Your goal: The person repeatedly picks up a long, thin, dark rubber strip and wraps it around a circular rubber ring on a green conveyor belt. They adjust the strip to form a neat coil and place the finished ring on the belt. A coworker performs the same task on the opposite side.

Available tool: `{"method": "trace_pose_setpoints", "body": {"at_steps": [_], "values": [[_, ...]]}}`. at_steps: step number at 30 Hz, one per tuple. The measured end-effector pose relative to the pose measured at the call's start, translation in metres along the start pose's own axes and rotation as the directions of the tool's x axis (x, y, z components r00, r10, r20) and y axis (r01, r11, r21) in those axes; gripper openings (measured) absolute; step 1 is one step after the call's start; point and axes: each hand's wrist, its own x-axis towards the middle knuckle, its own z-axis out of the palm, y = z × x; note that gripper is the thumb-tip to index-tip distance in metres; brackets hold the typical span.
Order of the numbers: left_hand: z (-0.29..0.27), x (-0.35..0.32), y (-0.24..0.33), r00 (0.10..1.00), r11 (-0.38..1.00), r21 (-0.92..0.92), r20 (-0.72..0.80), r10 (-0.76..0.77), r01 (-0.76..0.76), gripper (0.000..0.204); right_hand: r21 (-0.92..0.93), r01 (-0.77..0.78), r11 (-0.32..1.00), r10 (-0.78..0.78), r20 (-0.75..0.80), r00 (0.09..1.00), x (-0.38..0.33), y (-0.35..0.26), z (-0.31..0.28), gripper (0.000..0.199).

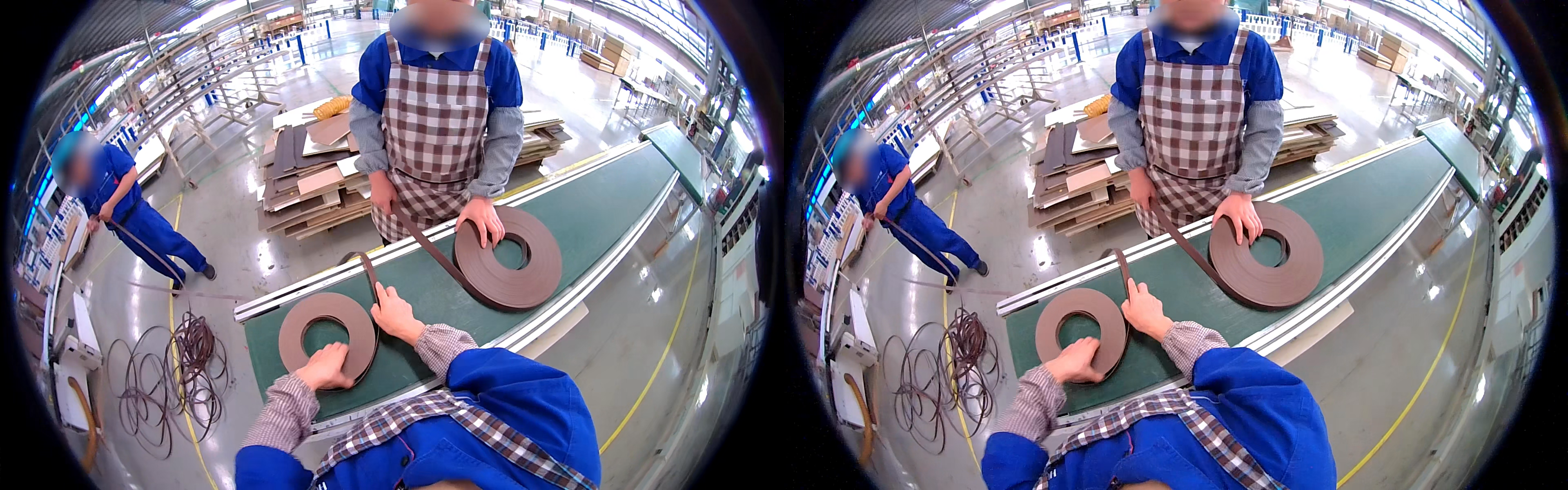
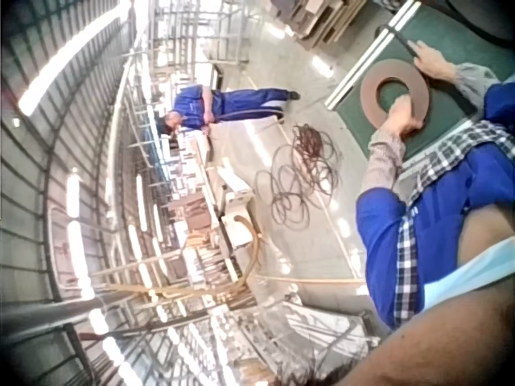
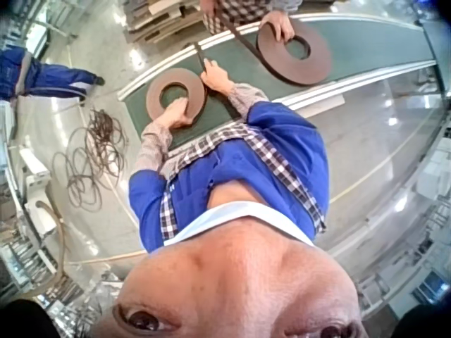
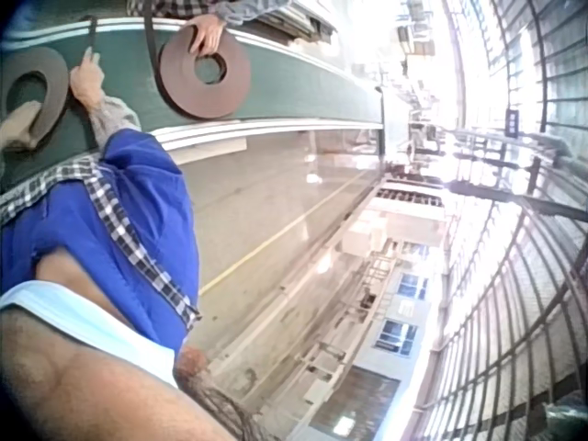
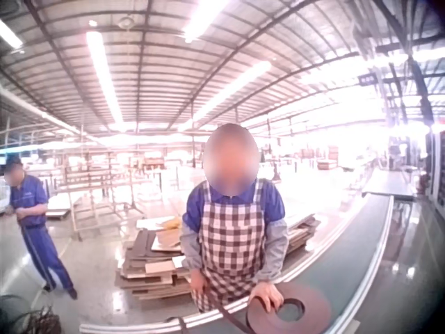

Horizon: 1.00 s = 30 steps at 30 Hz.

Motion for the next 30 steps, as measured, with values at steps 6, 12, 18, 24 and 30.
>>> {"method": "trace_pose_setpoints", "body": {"at_steps": [6,12,18,24,30], "values": [[-0.005,-0.037,-0.028,0.965,0.746,0.614,0.118,0.236,-0.258,0.063,-0.044,0.189,0.981,-0.193,-0.09,0.977,-0.012,0.002,0.005,0.037],[-0.036,0.001,-0.015,0.981,0.999,0.051,0.194,0.002,-0.012,0.069,-0.042,0.169,0.985,-0.17,-0.042,0.984,-0.013,0.003,0.002,0.04],[-0.007,0.068,0.042,0.76,0.769,-0.392,-0.219,-0.611,0.505,0.073,-0.061,0.122,0.991,-0.124,-0.024,0.992,-0.01,0.003,0.0,0.044],[-0.006,0.074,0.047,0.744,0.766,-0.379,-0.24,-0.623,0.519,0.08,0.05,-0.024,0.998,0.028,-0.068,0.997,0.002,0.003,-0.008,0.048],[-0.005,0.068,0.045,0.809,0.813,-0.382,-0.226,-0.543,0.439,0.07,-0.072,-0.049,0.996,0.047,-0.02,0.999,0.015,0.002,-0.006,0.03]]}}
